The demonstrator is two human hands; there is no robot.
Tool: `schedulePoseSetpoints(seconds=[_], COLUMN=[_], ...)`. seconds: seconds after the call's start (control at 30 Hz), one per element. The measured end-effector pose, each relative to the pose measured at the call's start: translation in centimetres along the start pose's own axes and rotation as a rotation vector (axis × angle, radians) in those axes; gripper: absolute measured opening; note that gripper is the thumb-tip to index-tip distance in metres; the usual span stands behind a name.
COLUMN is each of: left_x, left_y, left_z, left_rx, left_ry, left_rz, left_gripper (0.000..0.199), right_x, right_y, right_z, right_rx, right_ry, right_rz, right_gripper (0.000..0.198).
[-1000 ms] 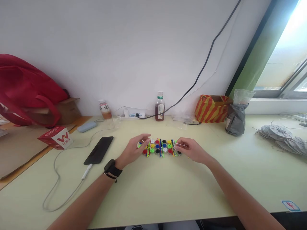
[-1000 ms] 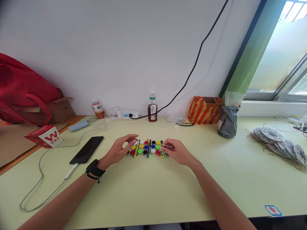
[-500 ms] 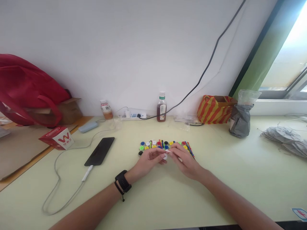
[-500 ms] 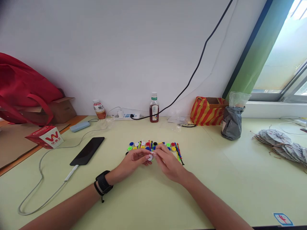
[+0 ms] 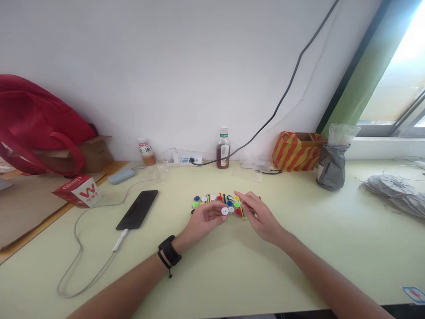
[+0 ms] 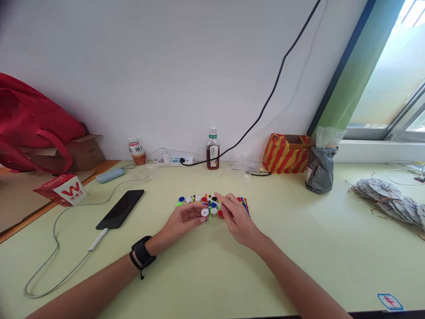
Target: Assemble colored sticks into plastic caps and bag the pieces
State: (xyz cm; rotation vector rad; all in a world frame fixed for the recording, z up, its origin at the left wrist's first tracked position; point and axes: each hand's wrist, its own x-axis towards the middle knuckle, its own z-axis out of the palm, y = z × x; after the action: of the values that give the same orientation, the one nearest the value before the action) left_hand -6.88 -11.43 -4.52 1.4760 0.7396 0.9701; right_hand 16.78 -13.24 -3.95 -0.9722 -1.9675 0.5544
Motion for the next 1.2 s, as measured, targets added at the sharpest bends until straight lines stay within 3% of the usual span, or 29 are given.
schedulePoseSetpoints(seconds=[0.17, 0.4, 0.57, 0.8, 1.2], left_x=[-0.3, -0.5, -0.5, -0.5, -0.7], left_y=[0.3, -0.3, -0.2, 0.3, 0.5], left_z=[0.4, 0.5, 0.5, 0.0, -0.2], left_rx=[0.107, 0.223, 0.306, 0.422, 0.555], left_ry=[-0.032, -0.034, -0.054, -0.045, -0.137], left_rz=[0.058, 0.126, 0.168, 0.254, 0.277], left_gripper=[0.035, 0.030, 0.024, 0.022, 0.010], right_x=[-0.3, -0.4, -0.3, 0.0, 0.3], right_y=[-0.5, -0.9, -0.6, -0.7, -1.7], right_z=[1.0, 1.5, 1.5, 0.4, -0.3], right_rx=[0.109, 0.091, 0.059, 0.140, 0.244], right_ry=[-0.063, -0.123, -0.133, -0.199, -0.274], right_rz=[-0.006, -0.019, -0.006, 0.203, 0.237], right_gripper=[0.036, 0.013, 0.014, 0.013, 0.012])
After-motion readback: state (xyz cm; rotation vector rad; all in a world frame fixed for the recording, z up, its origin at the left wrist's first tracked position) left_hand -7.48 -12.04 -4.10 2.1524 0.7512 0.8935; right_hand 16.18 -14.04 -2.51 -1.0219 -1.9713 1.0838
